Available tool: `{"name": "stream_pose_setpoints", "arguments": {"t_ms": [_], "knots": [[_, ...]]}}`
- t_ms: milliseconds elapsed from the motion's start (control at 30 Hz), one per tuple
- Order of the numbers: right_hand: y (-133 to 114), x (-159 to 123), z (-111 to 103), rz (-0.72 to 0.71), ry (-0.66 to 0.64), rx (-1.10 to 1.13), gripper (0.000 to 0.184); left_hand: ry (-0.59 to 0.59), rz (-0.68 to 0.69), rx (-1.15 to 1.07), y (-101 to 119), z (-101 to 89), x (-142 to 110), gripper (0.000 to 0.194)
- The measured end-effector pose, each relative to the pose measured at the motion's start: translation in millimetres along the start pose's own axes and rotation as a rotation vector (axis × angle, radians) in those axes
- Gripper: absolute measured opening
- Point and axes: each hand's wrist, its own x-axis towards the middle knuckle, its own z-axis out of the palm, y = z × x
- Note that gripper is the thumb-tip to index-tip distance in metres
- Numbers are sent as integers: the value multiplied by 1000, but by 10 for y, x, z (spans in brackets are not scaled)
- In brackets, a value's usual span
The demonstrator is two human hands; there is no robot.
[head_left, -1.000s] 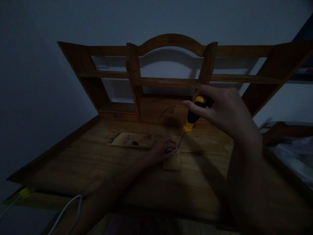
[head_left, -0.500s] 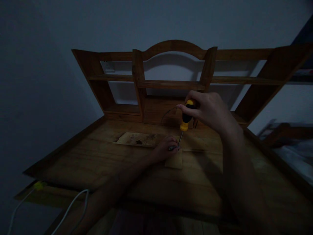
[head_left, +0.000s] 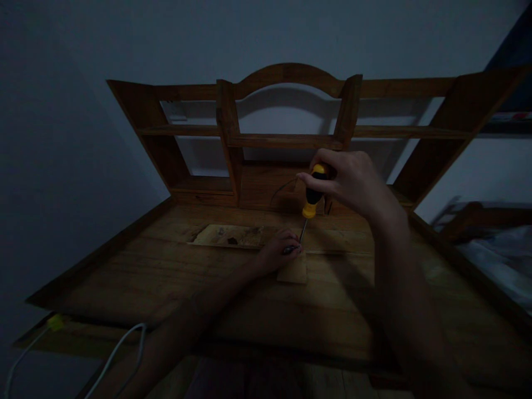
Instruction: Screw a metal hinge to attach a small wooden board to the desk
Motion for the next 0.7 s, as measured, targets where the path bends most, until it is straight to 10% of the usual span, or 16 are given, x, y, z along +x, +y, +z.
{"name": "stream_pose_setpoints", "arguments": {"t_ms": [700], "knots": [[-15, 19, 69, -19, -12, -20, 29, -19, 22, 46, 43, -2, 14, 18]]}}
